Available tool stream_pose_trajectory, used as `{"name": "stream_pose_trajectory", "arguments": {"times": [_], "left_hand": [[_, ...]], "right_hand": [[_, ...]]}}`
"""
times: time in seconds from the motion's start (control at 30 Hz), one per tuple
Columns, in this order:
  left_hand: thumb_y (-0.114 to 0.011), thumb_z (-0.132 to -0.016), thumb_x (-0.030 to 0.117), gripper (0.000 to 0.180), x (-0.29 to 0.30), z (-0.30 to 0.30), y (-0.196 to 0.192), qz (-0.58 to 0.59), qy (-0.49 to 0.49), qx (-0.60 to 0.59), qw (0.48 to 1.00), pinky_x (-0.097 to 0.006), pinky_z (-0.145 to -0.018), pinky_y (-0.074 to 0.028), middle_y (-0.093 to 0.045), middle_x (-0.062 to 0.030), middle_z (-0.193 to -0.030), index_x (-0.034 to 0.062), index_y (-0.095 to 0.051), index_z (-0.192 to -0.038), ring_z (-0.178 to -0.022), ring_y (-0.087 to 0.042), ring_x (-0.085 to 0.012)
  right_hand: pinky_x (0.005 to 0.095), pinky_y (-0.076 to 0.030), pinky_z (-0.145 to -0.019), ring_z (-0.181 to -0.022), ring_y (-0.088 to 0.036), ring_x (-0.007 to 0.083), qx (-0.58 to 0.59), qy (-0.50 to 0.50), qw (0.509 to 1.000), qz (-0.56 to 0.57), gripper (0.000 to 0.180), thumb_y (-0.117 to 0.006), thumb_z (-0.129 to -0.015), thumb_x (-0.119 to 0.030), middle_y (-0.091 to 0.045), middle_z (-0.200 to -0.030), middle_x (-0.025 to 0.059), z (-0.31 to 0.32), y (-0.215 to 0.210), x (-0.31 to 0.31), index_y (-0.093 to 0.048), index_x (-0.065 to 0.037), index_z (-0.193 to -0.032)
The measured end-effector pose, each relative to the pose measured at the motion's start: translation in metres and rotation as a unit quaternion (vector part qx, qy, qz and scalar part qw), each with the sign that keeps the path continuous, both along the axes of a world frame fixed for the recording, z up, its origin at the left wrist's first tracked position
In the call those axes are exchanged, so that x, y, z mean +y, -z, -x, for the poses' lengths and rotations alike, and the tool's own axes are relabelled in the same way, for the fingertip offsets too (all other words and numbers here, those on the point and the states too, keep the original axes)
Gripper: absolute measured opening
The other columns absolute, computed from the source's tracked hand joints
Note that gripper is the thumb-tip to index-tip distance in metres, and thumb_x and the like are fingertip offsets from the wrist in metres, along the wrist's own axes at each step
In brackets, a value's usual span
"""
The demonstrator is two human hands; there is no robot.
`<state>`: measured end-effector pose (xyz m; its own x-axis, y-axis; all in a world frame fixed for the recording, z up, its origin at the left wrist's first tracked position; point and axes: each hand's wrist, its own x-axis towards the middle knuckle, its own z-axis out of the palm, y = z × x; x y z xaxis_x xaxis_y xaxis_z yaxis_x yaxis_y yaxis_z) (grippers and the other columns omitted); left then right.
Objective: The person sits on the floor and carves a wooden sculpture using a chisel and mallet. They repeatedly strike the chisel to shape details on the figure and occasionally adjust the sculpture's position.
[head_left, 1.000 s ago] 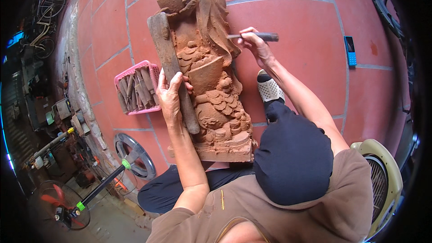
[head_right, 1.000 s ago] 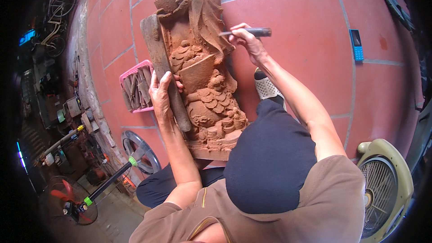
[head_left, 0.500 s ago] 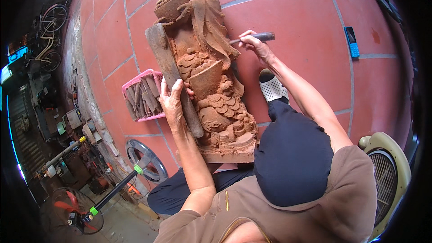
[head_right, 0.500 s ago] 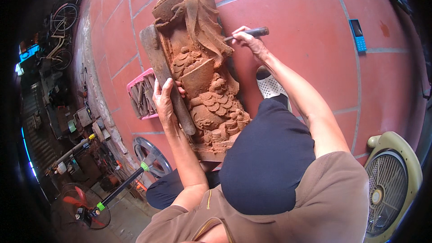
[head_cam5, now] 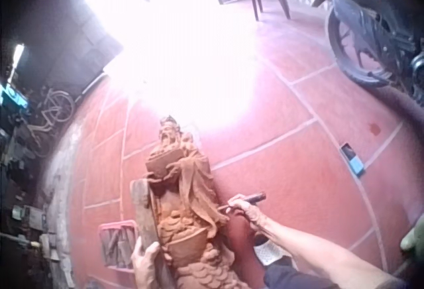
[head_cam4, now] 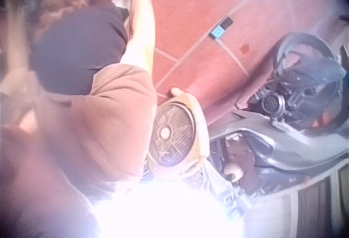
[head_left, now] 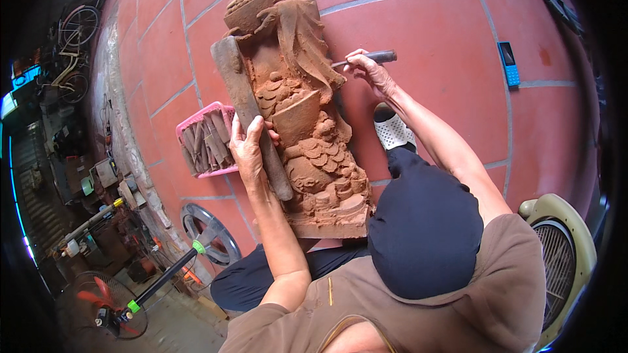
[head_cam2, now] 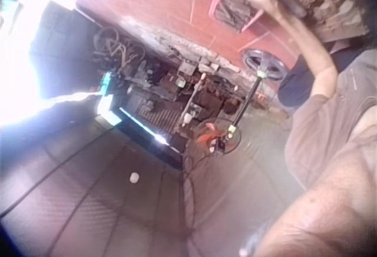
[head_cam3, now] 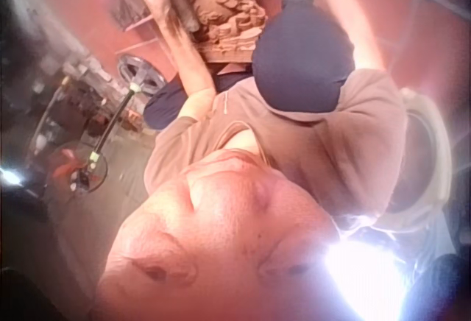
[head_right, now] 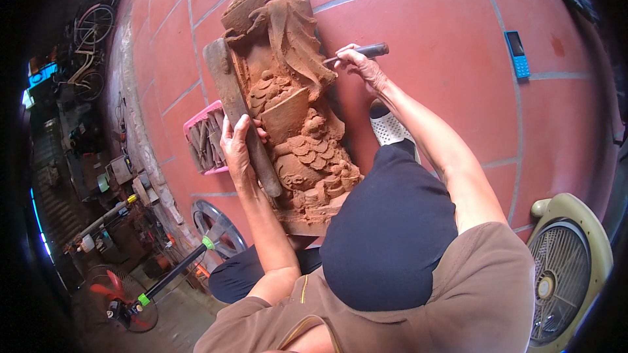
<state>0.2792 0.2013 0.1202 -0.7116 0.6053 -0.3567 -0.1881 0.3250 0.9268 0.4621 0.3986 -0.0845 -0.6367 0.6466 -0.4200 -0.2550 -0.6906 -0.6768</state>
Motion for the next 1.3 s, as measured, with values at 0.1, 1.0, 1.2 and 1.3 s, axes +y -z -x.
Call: {"name": "stream_pose_trajectory", "arguments": {"times": [0.1, 1.0, 1.2, 1.3], "left_hand": [[-0.068, -0.092, 0.015, 0.036, 0.0, 0.002, 0.004, -0.002, 0.002, -0.007, 1.0, -0.024, -0.05, -0.052, -0.066, -0.0076, -0.082, 0.003, -0.054, -0.123, -0.059, -0.065, -0.0131], [-0.067, -0.092, 0.017, 0.033, -0.001, 0.0, 0.001, -0.016, 0.003, -0.011, 1.0, -0.026, -0.053, -0.053, -0.067, -0.0088, -0.083, 0.002, -0.056, -0.119, -0.06, -0.065, -0.0142], [-0.067, -0.092, 0.016, 0.033, 0.0, 0.001, 0.004, -0.023, 0.003, -0.017, 1.0, -0.025, -0.052, -0.053, -0.067, -0.0083, -0.082, 0.0021, -0.056, -0.119, -0.06, -0.065, -0.0141], [-0.069, -0.092, 0.014, 0.041, 0.0, 0.001, 0.004, -0.031, -0.003, -0.034, 0.999, -0.024, -0.052, -0.052, -0.066, -0.0063, -0.081, 0.0026, -0.053, -0.128, -0.06, -0.064, -0.0125]], "right_hand": [[0.0234, -0.044, -0.071, -0.076, -0.061, 0.0053, 0.025, 0.017, 0.999, -0.025, 0.02, -0.068, -0.087, -0.026, -0.071, -0.083, 0.0007, 0.001, -0.004, 0.015, -0.064, -0.013, -0.102], [0.0265, -0.045, -0.066, -0.072, -0.059, 0.0071, -0.037, -0.023, 0.979, -0.199, 0.017, -0.067, -0.09, -0.028, -0.069, -0.08, 0.0023, 0.039, -0.07, 0.035, -0.064, -0.012, -0.093], [0.0221, -0.05, -0.069, -0.077, -0.061, 0.0072, 0.02, 0.05, 0.965, -0.258, 0.019, -0.066, -0.095, -0.025, -0.066, -0.09, 0.0019, 0.073, -0.087, 0.037, -0.06, -0.009, -0.103], [0.0193, -0.048, -0.065, -0.078, -0.06, 0.0052, -0.006, 0.046, 0.928, -0.37, 0.015, -0.065, -0.095, -0.019, -0.065, -0.09, 0.003, 0.072, -0.069, 0.022, -0.06, -0.007, -0.103]]}}
